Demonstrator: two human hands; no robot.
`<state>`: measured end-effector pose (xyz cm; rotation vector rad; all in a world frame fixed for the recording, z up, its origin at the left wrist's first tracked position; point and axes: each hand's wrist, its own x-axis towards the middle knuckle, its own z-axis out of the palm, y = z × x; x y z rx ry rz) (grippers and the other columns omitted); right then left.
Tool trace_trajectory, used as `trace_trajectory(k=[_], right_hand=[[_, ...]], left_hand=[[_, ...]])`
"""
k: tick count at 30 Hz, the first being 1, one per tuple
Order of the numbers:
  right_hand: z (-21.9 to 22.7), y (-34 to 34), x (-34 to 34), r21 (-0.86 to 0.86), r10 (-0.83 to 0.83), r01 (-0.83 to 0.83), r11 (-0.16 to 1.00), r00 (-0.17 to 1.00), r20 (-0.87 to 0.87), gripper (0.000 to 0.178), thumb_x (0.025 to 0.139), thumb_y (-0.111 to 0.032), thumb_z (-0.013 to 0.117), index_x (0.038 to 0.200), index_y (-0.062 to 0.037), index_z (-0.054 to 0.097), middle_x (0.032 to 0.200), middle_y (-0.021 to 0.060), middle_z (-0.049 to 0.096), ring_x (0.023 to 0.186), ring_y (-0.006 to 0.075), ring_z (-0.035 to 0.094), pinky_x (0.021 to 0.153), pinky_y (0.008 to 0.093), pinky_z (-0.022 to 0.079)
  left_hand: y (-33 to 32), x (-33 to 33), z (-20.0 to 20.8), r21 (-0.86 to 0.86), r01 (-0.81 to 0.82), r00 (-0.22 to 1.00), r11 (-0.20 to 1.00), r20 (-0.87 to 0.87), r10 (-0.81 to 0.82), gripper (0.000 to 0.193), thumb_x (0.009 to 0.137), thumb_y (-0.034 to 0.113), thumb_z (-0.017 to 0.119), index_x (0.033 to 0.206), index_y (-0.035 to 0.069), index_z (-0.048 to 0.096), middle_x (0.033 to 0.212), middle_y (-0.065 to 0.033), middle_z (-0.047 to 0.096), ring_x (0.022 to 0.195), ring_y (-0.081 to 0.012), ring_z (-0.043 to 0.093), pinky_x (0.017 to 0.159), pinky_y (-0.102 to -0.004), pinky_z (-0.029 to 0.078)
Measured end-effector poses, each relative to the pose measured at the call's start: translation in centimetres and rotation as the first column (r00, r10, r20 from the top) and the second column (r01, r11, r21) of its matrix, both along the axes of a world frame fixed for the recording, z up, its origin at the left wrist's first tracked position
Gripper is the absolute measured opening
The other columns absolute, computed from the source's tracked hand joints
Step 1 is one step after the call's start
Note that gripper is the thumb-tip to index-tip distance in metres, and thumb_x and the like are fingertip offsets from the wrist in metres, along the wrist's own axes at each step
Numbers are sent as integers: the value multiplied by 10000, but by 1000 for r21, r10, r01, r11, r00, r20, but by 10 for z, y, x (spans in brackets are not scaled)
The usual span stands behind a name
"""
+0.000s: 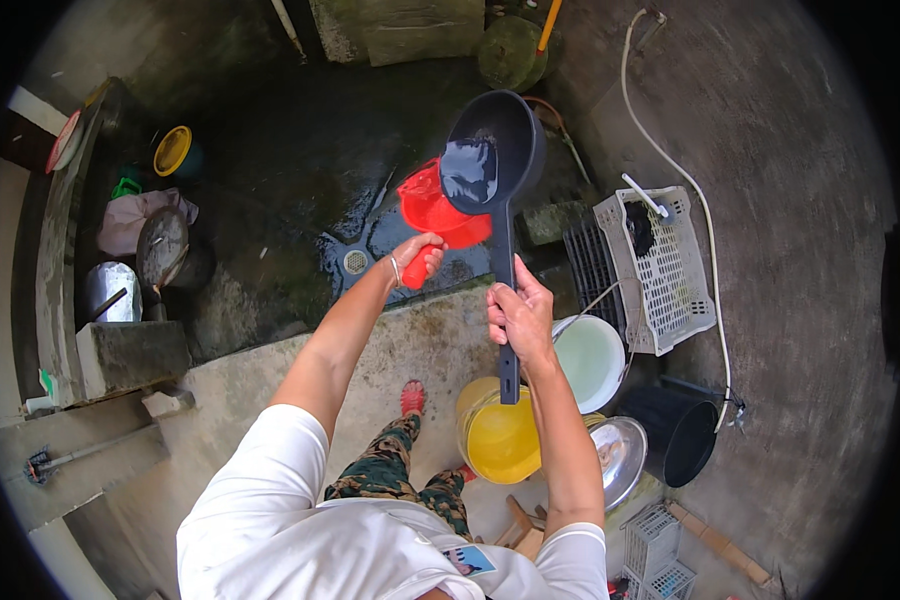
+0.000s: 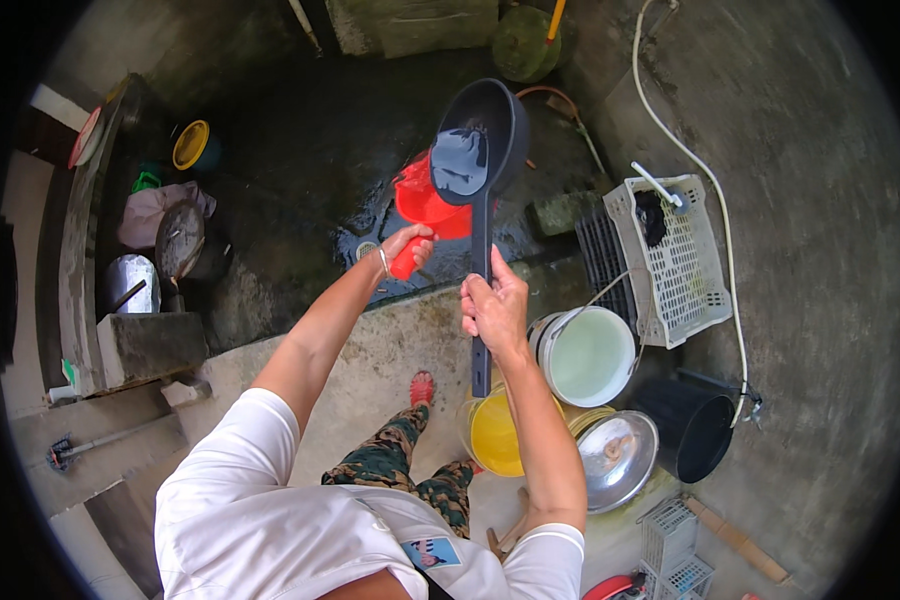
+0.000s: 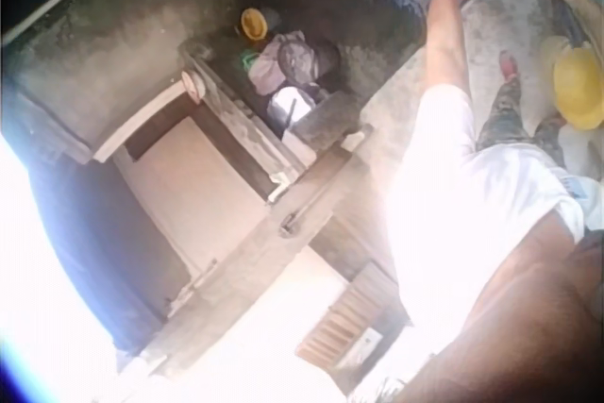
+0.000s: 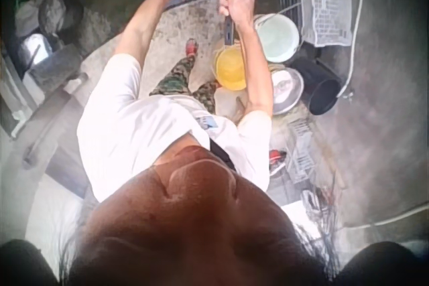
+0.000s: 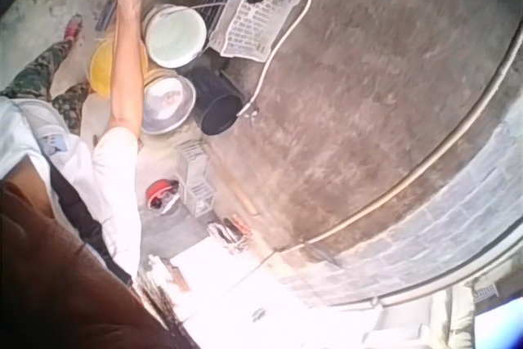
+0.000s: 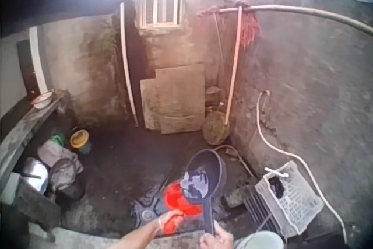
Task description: The person sits on a concrete floor and washes a piece of cloth by hand in a metal basin. They use a red scoop to transfer water from a yellow bucket into the basin and rinse the cloth. The person scrubs the cloth repeatedly with both hands, creating suds, and occasionally adds more water to the basin.
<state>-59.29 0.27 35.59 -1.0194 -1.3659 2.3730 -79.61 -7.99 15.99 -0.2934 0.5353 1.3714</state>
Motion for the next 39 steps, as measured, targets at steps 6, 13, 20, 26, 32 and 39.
trace_trajectory(k=[6, 13, 20, 26, 32, 39], right_hand=[[-25, 9, -16, 616, 90, -195, 763, 976, 197, 526, 791, -21, 485, 1291, 36, 329, 735, 91, 553, 514, 111, 494, 466, 250, 413], [-31, 15, -21, 798, 23, -102, 593, 994, 110, 526, 794, -4, 476, 1306, -41, 361, 651, -21, 483, 497, 33, 397, 440, 206, 350], [-22, 10, 37, 210, -168, 155, 965, 985, 46, 605, 830, -1, 455, 1375, -134, 226, 635, -12, 445, 424, 33, 358, 346, 181, 289], [-64, 7, 122, 114, -351, 340, 933, 932, 90, 594, 833, 14, 447, 1370, -81, 210, 658, 25, 471, 423, 46, 360, 329, 198, 298], [-116, -5, 198, 269, -523, 456, 849, 797, 301, 605, 797, 43, 427, 1361, -61, 235, 547, -11, 402, 387, 64, 343, 331, 218, 288], [-167, 17, 239, 278, -617, 555, 784, 646, 449, 237, 784, 33, 406, 1006, 2, 483, 515, 20, 418, 346, 100, 371, 308, 247, 294]], left_hand=[[10, -12, -8, -18, -39, 997, 999, 68, 40, 137, 817, 163, 516, 834, 30, 487, 584, 31, 459, 441, -43, 436, 389, -179, 394], [0, -33, -13, -79, -25, 942, 997, 332, 50, 200, 789, 166, 537, 838, -15, 468, 595, 19, 485, 488, -64, 495, 459, -197, 457], [-26, -39, -20, 109, -296, 800, 949, 571, 184, 289, 782, 174, 522, 959, -40, 440, 625, 0, 490, 518, -84, 517, 512, -221, 490], [-8, -58, 8, 427, -428, 854, 797, 478, 202, 329, 739, 125, 507, 1022, -14, 416, 602, 2, 432, 474, -70, 457, 473, -204, 455], [12, -76, 71, 695, -394, 900, 601, 424, 99, 395, 730, 110, 517, 1046, -62, 353, 577, -99, 474, 400, -155, 519, 358, -246, 470], [37, -67, 99, 742, -267, 948, 616, 316, 30, 451, 748, 105, 526, 1111, -82, 334, 559, -96, 451, 375, -152, 493, 326, -230, 444]])
